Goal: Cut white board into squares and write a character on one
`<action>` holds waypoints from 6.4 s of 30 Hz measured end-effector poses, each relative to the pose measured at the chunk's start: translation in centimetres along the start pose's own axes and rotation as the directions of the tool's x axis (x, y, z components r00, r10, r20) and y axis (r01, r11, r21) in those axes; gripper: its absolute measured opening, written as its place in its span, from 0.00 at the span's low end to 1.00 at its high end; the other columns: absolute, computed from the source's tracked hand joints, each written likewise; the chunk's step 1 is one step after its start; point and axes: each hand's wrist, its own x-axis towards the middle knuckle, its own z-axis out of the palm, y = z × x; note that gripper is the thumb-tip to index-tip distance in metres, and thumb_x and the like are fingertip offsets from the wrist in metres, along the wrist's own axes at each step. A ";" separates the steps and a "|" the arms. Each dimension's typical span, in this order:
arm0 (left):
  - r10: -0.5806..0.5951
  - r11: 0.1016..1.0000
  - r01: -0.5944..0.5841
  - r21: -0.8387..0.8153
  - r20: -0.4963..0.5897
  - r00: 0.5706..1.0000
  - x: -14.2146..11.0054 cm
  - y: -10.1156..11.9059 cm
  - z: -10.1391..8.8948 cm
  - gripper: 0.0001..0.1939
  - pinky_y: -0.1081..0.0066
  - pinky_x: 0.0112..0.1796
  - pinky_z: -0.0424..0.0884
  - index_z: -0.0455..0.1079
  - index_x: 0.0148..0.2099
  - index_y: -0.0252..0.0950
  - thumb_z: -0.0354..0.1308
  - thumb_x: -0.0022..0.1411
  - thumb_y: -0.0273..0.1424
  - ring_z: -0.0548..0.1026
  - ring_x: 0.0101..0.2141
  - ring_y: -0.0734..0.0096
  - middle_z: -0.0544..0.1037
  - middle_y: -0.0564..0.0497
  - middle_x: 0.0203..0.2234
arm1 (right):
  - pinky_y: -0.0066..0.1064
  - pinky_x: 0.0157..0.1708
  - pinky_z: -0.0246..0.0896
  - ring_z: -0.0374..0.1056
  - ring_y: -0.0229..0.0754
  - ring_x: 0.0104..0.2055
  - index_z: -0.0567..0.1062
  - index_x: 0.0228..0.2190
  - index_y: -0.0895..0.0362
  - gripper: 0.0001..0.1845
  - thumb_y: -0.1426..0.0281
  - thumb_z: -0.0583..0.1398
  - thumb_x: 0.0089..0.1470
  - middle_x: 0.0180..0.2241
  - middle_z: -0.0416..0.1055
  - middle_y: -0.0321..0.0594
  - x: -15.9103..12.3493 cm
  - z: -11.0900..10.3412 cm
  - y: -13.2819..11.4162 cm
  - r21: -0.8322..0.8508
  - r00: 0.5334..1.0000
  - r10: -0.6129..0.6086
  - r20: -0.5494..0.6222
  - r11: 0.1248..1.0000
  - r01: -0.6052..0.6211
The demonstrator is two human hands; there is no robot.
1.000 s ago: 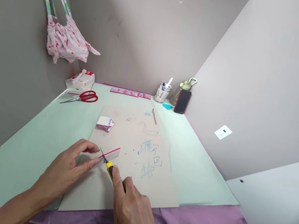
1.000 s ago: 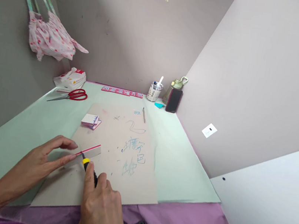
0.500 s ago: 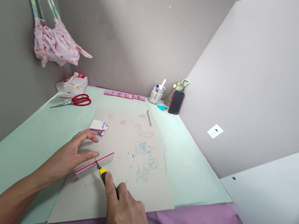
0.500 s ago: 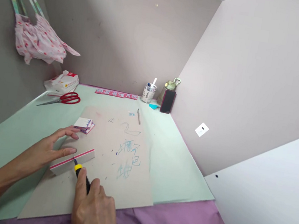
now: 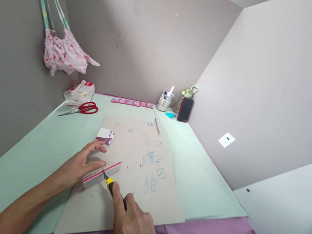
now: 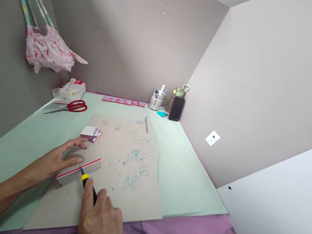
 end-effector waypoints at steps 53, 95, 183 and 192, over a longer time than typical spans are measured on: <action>-0.072 0.997 0.075 -0.030 0.100 0.992 0.1 -0.9 0.2 0.19 0.50 0.64 0.53 0.69 0.44 0.43 0.58 0.59 0.51 0.58 0.65 0.49 0.64 0.48 0.64 | 0.34 0.16 0.61 0.73 0.47 0.26 0.53 0.63 0.70 0.48 0.88 0.53 0.38 0.38 0.73 0.49 1.0 -1.9 -0.8 -0.094 0.987 -0.003 0.161 0.995 0.018; -0.025 0.990 0.020 0.140 0.038 0.999 0.5 -4.7 1.2 0.31 0.45 0.66 0.43 0.63 0.59 0.45 0.58 0.59 0.54 0.37 0.70 0.51 0.49 0.46 0.71 | 0.37 0.40 0.68 0.70 0.44 0.36 0.57 0.64 0.55 0.37 0.81 0.55 0.54 0.45 0.71 0.50 0.2 -0.7 -0.7 -0.062 0.994 0.110 0.007 0.992 -0.109; 0.184 0.737 -0.007 0.676 -0.191 0.964 -5.2 -1.6 1.2 0.25 0.45 0.64 0.45 0.60 0.56 0.38 0.58 0.57 0.37 0.71 0.53 0.51 0.75 0.43 0.48 | 0.40 0.49 0.62 0.72 0.45 0.39 0.56 0.63 0.60 0.44 0.86 0.55 0.43 0.40 0.72 0.44 -0.4 0.5 -0.1 -0.063 0.991 0.018 -0.132 0.998 -0.026; 0.180 0.741 0.023 0.671 -0.231 0.956 -5.1 -2.0 1.0 0.23 0.44 0.64 0.43 0.63 0.53 0.38 0.58 0.56 0.38 0.71 0.53 0.49 0.77 0.43 0.48 | 0.37 0.39 0.63 0.73 0.45 0.34 0.58 0.61 0.63 0.41 0.83 0.57 0.43 0.37 0.73 0.44 0.0 0.6 0.5 -0.106 0.992 -0.051 -0.119 0.994 0.039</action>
